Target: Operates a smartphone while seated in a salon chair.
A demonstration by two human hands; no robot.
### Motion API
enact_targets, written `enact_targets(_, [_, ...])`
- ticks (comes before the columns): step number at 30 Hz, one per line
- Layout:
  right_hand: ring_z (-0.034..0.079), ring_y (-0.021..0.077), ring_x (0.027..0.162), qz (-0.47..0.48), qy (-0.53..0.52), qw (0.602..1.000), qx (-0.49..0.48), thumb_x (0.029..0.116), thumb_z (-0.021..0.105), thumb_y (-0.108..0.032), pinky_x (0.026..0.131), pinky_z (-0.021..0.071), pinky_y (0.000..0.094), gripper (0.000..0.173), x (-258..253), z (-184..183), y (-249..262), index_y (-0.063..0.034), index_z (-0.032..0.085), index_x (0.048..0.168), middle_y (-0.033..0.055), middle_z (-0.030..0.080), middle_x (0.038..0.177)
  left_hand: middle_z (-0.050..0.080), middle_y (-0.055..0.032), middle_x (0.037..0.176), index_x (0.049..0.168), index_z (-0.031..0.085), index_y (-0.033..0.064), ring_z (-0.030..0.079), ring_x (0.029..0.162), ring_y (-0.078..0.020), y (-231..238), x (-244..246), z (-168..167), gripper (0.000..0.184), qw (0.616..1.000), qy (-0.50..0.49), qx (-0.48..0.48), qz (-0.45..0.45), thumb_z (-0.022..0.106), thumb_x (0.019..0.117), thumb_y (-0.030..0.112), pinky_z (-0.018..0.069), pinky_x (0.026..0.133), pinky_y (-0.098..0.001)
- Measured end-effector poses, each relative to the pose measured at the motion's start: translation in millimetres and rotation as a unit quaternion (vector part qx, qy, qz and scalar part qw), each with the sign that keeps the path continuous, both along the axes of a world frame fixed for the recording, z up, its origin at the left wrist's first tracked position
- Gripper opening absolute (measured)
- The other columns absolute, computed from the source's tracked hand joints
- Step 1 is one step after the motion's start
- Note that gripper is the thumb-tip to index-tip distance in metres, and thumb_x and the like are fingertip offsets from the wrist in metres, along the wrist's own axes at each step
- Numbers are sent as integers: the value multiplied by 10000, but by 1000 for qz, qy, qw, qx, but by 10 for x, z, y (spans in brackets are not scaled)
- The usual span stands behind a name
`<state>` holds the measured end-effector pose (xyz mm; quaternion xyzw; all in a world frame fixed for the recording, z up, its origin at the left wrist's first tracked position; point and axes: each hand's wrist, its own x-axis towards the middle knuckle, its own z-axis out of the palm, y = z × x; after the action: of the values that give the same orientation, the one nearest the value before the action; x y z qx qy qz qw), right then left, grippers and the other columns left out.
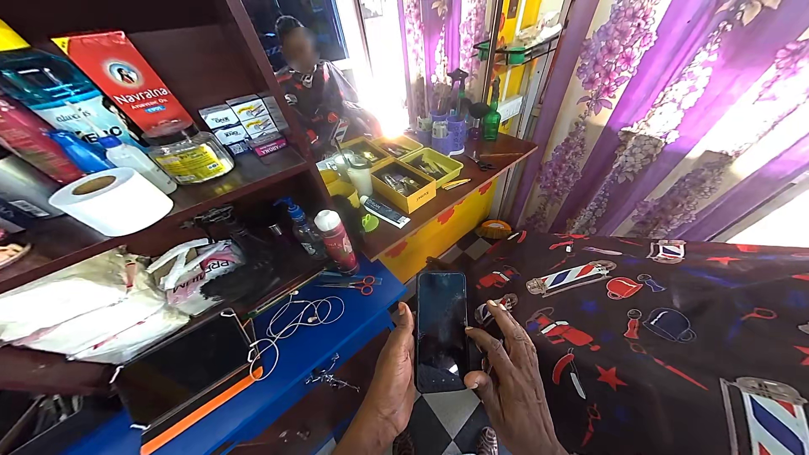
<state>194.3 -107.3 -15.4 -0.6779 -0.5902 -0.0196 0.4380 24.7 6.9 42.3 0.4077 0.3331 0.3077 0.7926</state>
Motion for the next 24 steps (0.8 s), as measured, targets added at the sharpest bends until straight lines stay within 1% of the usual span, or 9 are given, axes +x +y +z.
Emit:
enact_targets(6, [391, 328, 1482, -3, 11, 1000, -11, 948, 389, -758, 1193, 342, 590, 669, 25, -26, -13, -294, 642, 1359, 103, 445, 1588, 518, -121, 1497, 1530, 420, 89, 488, 1387, -268, 1, 14, -12, 692, 1000, 4, 1, 0, 171, 1081, 552, 414, 1144, -515])
enact_targets(11, [392, 329, 1480, -5, 16, 1000, -11, 949, 377, -761, 1195, 338, 585, 684, 38, -31, -28, -284, 642, 1361, 113, 449, 1583, 519, -122, 1495, 1535, 414, 89, 492, 1383, -270, -2, 27, -17, 695, 1000, 4, -3, -5, 165, 1081, 553, 418, 1141, -514])
enact_targets(15, [393, 323, 1480, -7, 20, 1000, -8, 947, 394, -759, 1197, 343, 575, 674, 57, -49, -45, -285, 646, 1355, 107, 456, 1578, 519, -128, 1495, 1541, 402, 92, 497, 1377, -277, -11, 42, 9, 694, 1000, 0, -8, -8, 141, 1082, 544, 426, 1133, -519])
enact_targets(20, [393, 323, 1480, -10, 21, 1000, -10, 946, 391, -762, 1194, 346, 575, 679, 66, -55, -59, -285, 646, 1357, 108, 460, 1575, 513, -126, 1500, 1541, 402, 87, 493, 1382, -276, -14, 47, -12, 695, 1000, -4, -9, -11, 148, 1083, 544, 422, 1137, -518])
enact_targets(24, [393, 316, 1480, -15, 16, 1000, -9, 947, 376, -766, 1187, 351, 581, 674, 91, -20, -70, -307, 635, 1367, 92, 448, 1586, 504, -115, 1512, 1546, 397, 92, 480, 1395, -266, -22, 45, -23, 689, 1000, -1, -8, -8, 157, 1084, 543, 412, 1148, -513])
